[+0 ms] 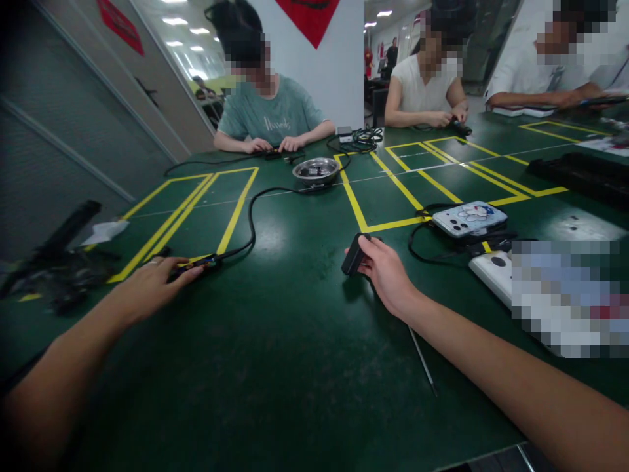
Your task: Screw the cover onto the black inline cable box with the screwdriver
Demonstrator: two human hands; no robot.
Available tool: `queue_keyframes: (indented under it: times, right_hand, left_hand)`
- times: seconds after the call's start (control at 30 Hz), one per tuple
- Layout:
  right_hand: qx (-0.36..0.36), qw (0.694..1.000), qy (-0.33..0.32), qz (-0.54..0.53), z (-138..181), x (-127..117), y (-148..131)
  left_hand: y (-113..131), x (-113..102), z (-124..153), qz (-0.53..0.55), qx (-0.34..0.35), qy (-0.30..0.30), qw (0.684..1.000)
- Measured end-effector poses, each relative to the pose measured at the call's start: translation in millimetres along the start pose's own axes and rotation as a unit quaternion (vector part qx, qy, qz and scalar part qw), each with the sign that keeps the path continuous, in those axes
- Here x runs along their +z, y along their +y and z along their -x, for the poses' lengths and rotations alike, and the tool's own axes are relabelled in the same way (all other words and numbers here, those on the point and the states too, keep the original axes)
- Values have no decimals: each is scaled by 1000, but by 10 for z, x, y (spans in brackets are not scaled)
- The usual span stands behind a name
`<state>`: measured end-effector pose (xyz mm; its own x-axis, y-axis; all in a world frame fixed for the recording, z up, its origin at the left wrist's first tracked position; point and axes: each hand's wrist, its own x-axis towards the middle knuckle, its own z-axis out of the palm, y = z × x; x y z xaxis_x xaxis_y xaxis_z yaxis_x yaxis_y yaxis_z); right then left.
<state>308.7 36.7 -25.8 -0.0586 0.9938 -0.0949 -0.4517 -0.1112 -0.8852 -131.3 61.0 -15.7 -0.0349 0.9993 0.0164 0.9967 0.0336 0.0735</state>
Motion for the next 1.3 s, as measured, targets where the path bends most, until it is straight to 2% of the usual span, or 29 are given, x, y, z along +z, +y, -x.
queue_keyframes:
  times: [0.1, 0.23, 0.47, 0.63, 0.77, 0.83, 0.87, 0.9, 0.93, 0.97, 1.0, 1.03, 1.17, 1.23, 1.3]
  right_hand:
    - [-16, 998, 57, -2, 5, -5, -4]
    - [-24, 992, 123, -19, -24, -17, -38]
    - [-10, 978, 201, -50, -61, -40, -228]
    - [-20, 984, 175, -22, -94, -74, -420]
    - [-40, 987, 154, 37, -305, -49, -520]
    - [-80, 976, 132, 151, -457, -31, -491]
    - [-123, 949, 112, 268, -529, -27, -448]
    - [-177, 896, 86, 399, -591, -28, -388]
    - [-227, 822, 55, 519, -640, -34, -315]
    - [-257, 763, 29, 593, -673, -43, -233]
    - [-271, 725, 6, 633, -692, -55, -149]
    - [-274, 703, -14, 656, -698, -64, -72]
    - [-279, 651, -64, 703, -650, 11, 105]
    - [-296, 630, -87, 712, -611, 182, 140]
    - [-317, 611, -142, 711, -565, 463, 210]
  left_hand:
    - [-81, 46, -25, 14, 19, -26, 999]
    - [-114, 80, -57, 34, 38, -27, 998]
    - [-60, -28, -10, 24, 32, 36, 999]
    - [128, -193, 146, -54, -2, 95, 994]
    - [219, -238, 201, -84, -9, 109, 990]
    - [245, -242, 215, -89, -11, 111, 990]
    - [256, -245, 223, -90, -14, 114, 989]
    - [265, -248, 232, -91, -17, 120, 989]
    - [273, -253, 242, -92, -21, 125, 988]
    - [277, -258, 251, -94, -27, 130, 987]
    - [278, -263, 260, -95, -32, 134, 986]
    - [275, -266, 266, -96, -34, 137, 985]
    - [242, -259, 256, -91, -60, 124, 986]
    - [233, -243, 238, -89, -87, 118, 985]
    - [239, -227, 226, -86, -98, 119, 984]
